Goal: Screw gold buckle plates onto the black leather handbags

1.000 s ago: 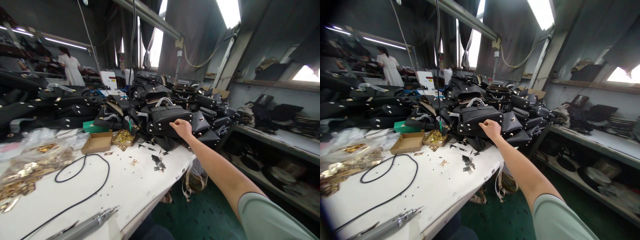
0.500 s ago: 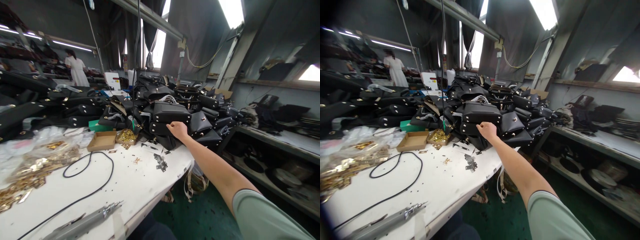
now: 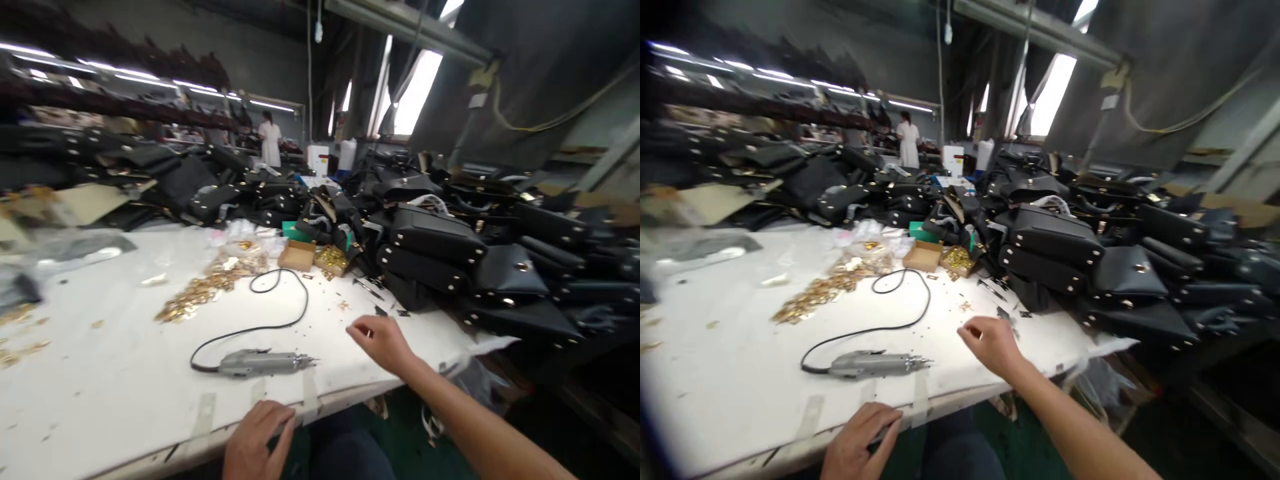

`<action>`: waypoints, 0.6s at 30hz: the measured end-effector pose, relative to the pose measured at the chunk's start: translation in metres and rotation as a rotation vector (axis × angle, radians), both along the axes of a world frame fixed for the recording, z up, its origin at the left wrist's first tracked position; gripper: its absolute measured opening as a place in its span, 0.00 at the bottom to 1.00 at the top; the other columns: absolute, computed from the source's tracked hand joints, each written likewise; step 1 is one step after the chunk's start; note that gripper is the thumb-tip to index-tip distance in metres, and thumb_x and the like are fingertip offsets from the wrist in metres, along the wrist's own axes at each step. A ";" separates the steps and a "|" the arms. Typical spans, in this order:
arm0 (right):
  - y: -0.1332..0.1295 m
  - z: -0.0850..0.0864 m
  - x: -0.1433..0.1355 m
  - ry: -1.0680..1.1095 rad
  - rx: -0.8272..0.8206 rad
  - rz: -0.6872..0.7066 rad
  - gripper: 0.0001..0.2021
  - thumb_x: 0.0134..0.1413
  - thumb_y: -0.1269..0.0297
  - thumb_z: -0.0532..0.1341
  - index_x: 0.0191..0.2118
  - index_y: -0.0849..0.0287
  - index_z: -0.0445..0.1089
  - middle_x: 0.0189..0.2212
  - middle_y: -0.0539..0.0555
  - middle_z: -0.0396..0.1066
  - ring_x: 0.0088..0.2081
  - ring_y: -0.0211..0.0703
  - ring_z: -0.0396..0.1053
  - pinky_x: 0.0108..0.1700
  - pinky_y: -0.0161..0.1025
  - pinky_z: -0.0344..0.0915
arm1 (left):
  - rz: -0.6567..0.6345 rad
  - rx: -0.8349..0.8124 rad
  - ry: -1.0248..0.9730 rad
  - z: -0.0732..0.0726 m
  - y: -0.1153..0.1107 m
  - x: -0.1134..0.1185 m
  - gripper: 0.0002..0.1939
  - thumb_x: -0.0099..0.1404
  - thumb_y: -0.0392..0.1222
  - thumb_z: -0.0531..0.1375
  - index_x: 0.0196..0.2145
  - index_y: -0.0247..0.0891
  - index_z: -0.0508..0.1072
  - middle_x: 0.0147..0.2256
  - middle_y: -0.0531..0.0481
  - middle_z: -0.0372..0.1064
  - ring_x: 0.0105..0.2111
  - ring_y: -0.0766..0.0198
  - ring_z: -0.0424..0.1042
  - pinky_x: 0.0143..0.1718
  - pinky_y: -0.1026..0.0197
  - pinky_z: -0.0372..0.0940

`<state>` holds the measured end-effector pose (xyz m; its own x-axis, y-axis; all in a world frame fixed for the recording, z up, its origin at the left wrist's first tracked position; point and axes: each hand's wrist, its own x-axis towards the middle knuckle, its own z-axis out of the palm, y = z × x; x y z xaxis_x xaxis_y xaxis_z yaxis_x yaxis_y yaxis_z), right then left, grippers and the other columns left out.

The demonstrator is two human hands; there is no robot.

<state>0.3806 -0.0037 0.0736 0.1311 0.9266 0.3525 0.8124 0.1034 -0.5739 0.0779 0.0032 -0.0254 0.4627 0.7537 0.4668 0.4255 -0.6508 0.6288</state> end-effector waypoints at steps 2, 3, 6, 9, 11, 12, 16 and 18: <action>-0.005 -0.026 -0.041 0.079 -0.020 0.092 0.10 0.61 0.59 0.60 0.32 0.51 0.78 0.28 0.51 0.77 0.29 0.45 0.73 0.32 0.38 0.66 | -0.003 -0.030 0.015 0.006 -0.006 -0.002 0.10 0.69 0.44 0.58 0.34 0.44 0.79 0.30 0.49 0.76 0.33 0.62 0.76 0.38 0.63 0.72; -0.006 -0.037 -0.059 0.099 -0.002 0.117 0.09 0.61 0.59 0.60 0.34 0.50 0.78 0.30 0.52 0.78 0.32 0.46 0.74 0.34 0.40 0.68 | 0.006 -0.060 0.017 0.009 -0.008 -0.004 0.11 0.70 0.44 0.57 0.34 0.44 0.79 0.29 0.50 0.75 0.32 0.62 0.75 0.36 0.64 0.71; 0.000 -0.061 -0.098 0.065 0.077 0.151 0.10 0.57 0.58 0.64 0.44 0.48 0.78 0.42 0.57 0.78 0.45 0.54 0.74 0.47 0.49 0.70 | 0.064 -0.139 -0.003 0.015 -0.014 -0.019 0.11 0.70 0.43 0.57 0.35 0.44 0.78 0.28 0.51 0.73 0.30 0.63 0.74 0.33 0.65 0.68; 0.012 -0.072 -0.120 -0.038 0.070 0.186 0.21 0.50 0.59 0.69 0.52 0.48 0.75 0.51 0.59 0.75 0.54 0.60 0.70 0.55 0.56 0.66 | 0.151 -0.182 -0.035 0.021 -0.014 -0.049 0.10 0.70 0.45 0.57 0.37 0.46 0.79 0.29 0.53 0.74 0.30 0.64 0.74 0.33 0.66 0.67; 0.020 -0.078 -0.125 -0.096 0.031 0.201 0.21 0.51 0.61 0.67 0.53 0.47 0.75 0.49 0.58 0.76 0.51 0.60 0.72 0.54 0.56 0.67 | 0.221 -0.205 -0.047 0.026 -0.010 -0.074 0.10 0.70 0.46 0.57 0.37 0.46 0.79 0.31 0.53 0.75 0.32 0.64 0.75 0.35 0.66 0.67; 0.023 -0.081 -0.125 -0.119 0.017 0.204 0.19 0.53 0.62 0.66 0.52 0.46 0.75 0.48 0.57 0.77 0.49 0.59 0.73 0.52 0.56 0.67 | 0.257 -0.217 -0.049 0.028 -0.006 -0.088 0.11 0.70 0.47 0.57 0.37 0.46 0.79 0.31 0.53 0.76 0.33 0.64 0.75 0.37 0.66 0.68; 0.030 -0.100 -0.104 -0.215 0.049 0.196 0.16 0.57 0.57 0.64 0.51 0.45 0.76 0.46 0.57 0.78 0.47 0.57 0.75 0.50 0.54 0.68 | 0.395 -0.270 -0.056 0.036 0.016 -0.143 0.12 0.70 0.49 0.57 0.37 0.46 0.79 0.33 0.53 0.77 0.36 0.62 0.76 0.40 0.64 0.68; 0.030 -0.111 -0.086 -0.277 0.081 0.167 0.17 0.58 0.53 0.63 0.51 0.48 0.75 0.47 0.57 0.78 0.46 0.57 0.75 0.50 0.53 0.67 | 0.456 -0.285 -0.069 0.039 0.027 -0.166 0.12 0.69 0.50 0.57 0.37 0.45 0.79 0.34 0.53 0.77 0.37 0.61 0.76 0.41 0.63 0.69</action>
